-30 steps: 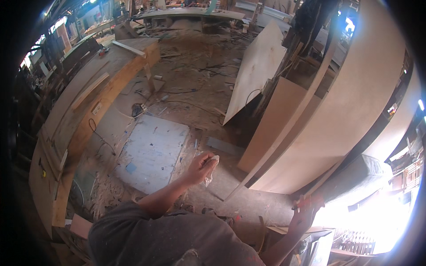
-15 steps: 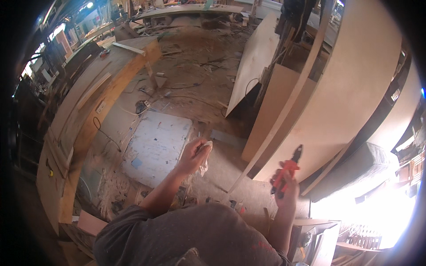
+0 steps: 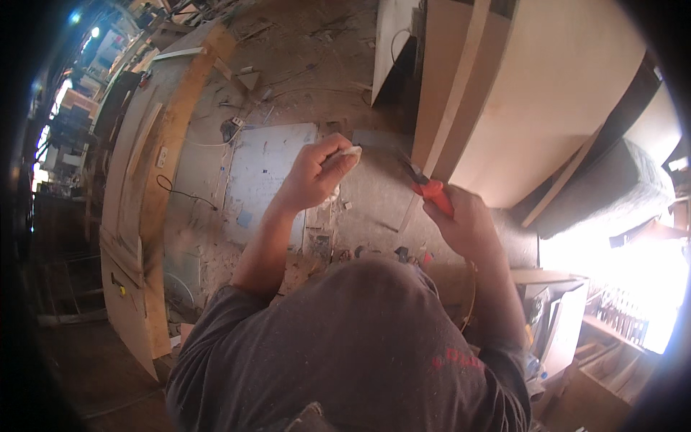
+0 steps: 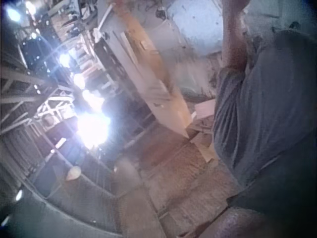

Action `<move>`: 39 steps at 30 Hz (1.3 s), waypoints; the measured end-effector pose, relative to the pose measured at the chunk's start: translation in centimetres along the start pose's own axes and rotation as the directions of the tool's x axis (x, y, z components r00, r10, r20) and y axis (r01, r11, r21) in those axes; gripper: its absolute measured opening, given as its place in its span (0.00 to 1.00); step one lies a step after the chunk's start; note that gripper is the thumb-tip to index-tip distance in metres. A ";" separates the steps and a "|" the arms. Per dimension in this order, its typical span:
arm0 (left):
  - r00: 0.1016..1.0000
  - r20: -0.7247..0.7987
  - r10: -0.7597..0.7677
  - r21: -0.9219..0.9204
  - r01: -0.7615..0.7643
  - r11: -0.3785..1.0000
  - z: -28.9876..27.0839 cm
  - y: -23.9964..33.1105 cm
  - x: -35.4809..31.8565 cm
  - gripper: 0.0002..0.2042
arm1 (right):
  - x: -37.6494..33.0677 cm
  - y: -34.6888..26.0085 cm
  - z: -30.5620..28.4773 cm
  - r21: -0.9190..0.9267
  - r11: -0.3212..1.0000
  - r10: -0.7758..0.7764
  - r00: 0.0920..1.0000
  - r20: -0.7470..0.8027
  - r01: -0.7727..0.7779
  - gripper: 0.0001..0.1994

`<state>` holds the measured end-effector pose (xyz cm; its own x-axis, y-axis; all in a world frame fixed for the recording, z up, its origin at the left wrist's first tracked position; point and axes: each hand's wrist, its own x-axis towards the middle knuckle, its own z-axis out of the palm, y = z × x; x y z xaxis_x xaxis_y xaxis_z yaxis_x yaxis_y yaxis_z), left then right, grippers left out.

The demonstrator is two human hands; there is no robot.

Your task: The person uses a nail gun to fasten wooden pieces, then wipes and aligns several small wooden blocks. They measure and mark a long wooden strip with a tape measure and pencil, preparing it for further assembly.

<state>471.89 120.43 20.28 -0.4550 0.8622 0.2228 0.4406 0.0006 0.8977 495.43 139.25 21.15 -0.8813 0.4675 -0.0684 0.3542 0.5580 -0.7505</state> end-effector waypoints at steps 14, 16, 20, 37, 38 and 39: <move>0.966 0.247 -0.073 -0.425 0.176 0.888 -1.0 -0.4 0.1 0.08 | 1.5 -3.0 -0.6 -0.322 0.944 -0.041 0.993 0.106 0.074 0.17; 0.967 0.246 -0.069 -0.445 0.176 0.878 -1.0 -0.7 -0.1 0.08 | 1.5 -2.9 -0.5 -0.318 0.944 -0.061 0.992 0.110 0.093 0.17; 0.973 0.224 -0.061 -0.465 0.162 0.870 -0.6 -1.3 -0.2 0.08 | 1.4 -2.9 -0.1 -0.310 0.944 -0.079 0.991 0.110 0.110 0.17; 0.958 0.278 -0.071 -0.165 0.120 0.979 -0.6 2.7 -2.6 0.09 | -0.7 -2.7 -1.3 -0.309 0.912 -0.238 0.961 0.139 0.271 0.20; 0.954 0.296 -0.041 -0.081 0.068 0.994 -0.6 3.2 -2.9 0.09 | -0.8 -2.8 -2.0 -0.359 0.885 -0.261 0.954 0.149 0.298 0.21; 0.959 0.283 0.019 -0.060 -0.002 0.998 -0.5 3.6 -2.9 0.09 | -0.7 -2.8 -2.7 -0.430 0.861 -0.214 0.960 0.181 0.273 0.23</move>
<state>474.44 117.68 23.02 -0.2090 0.9701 0.1231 0.3945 -0.0316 0.9183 495.90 139.21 25.07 -0.9784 0.2051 -0.0241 0.1986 0.9025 -0.3822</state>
